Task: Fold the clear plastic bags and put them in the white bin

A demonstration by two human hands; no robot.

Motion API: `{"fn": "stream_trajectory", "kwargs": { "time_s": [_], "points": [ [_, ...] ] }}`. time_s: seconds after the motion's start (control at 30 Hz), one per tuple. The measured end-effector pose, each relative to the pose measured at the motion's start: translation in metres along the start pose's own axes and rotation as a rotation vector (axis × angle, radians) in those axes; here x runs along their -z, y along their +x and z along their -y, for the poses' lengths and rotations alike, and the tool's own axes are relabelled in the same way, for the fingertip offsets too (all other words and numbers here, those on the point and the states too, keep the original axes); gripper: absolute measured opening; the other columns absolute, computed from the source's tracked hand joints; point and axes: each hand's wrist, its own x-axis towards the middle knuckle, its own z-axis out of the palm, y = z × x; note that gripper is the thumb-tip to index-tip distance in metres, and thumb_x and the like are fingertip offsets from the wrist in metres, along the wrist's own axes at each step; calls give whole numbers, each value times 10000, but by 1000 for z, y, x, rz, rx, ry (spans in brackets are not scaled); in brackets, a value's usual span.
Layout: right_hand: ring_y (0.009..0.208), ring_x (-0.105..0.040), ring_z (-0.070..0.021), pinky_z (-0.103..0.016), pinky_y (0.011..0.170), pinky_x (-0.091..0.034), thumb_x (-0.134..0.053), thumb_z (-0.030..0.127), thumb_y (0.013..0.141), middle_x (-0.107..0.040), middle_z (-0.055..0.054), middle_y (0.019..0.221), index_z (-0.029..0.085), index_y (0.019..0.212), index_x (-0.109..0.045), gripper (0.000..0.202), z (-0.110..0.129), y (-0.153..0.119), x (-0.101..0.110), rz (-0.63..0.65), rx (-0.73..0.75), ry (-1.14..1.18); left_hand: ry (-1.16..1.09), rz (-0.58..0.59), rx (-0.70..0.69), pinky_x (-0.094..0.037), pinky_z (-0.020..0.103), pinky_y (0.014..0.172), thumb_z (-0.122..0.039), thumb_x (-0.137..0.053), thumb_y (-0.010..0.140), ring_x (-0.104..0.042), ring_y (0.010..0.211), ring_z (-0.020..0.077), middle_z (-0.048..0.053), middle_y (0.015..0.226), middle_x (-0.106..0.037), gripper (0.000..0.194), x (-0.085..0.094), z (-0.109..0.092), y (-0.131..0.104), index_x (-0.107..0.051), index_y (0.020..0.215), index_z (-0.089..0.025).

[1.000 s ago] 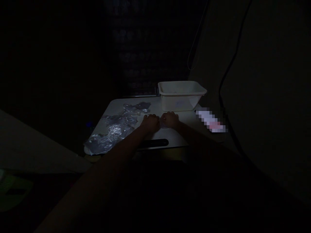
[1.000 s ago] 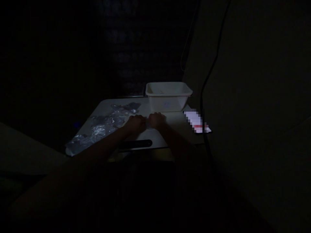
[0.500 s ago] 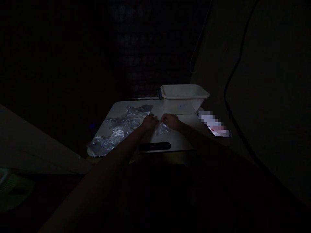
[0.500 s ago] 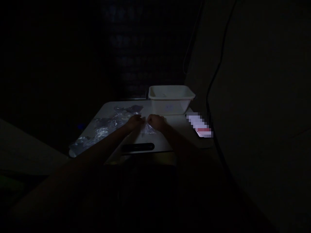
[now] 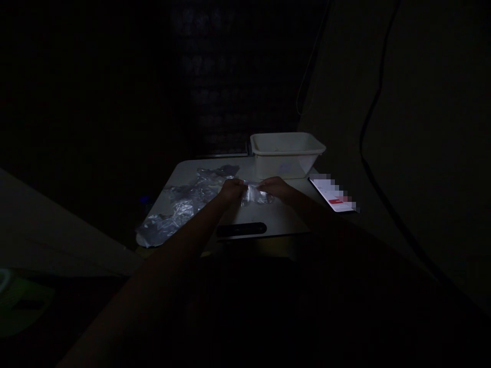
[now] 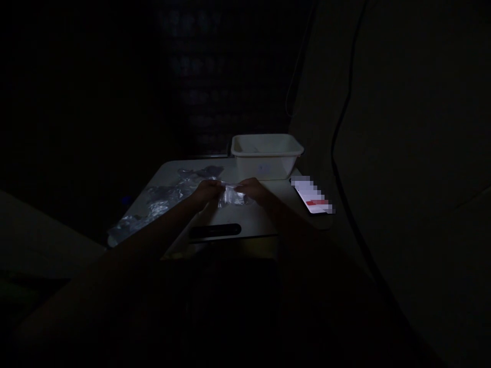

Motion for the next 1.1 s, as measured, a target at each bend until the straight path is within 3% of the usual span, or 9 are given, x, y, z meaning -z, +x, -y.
{"fn": "stream_trajectory", "kwargs": {
  "time_s": [0.13,0.37,0.6,1.1],
  "points": [
    [368,-375,-41,-181,393,-290,-593,195,518,-418,66,362,110,498,-535,105,0,-1,1,20,8,9,-33,11,-58,-250,163,374,-183,-529,575,-322,343,27,-66,369,-380,164,0,1,-2,-439,448,-130],
    [507,-482,-84,-210,528,-381,-578,193,527,-555,13,493,113,550,-602,87,1,1,-2,-26,91,13,49,19,-60,-239,164,365,-184,-541,557,-306,330,27,-70,340,-374,137,-1,1,-3,-480,451,-123],
    [476,-470,-74,-200,507,-378,-555,172,558,-541,12,469,99,555,-600,87,2,2,-8,-66,46,-49,85,-35,-107,-292,160,397,-229,-539,557,-369,382,39,-50,405,-446,138,0,3,-2,-527,485,-112],
    [446,-428,-60,-186,460,-347,-517,160,576,-501,28,443,109,528,-562,84,-2,3,-12,-51,69,-89,165,5,-116,-355,182,449,-223,-515,564,-432,420,62,-23,461,-513,140,-4,7,0,-594,575,-108]
  ]
}}
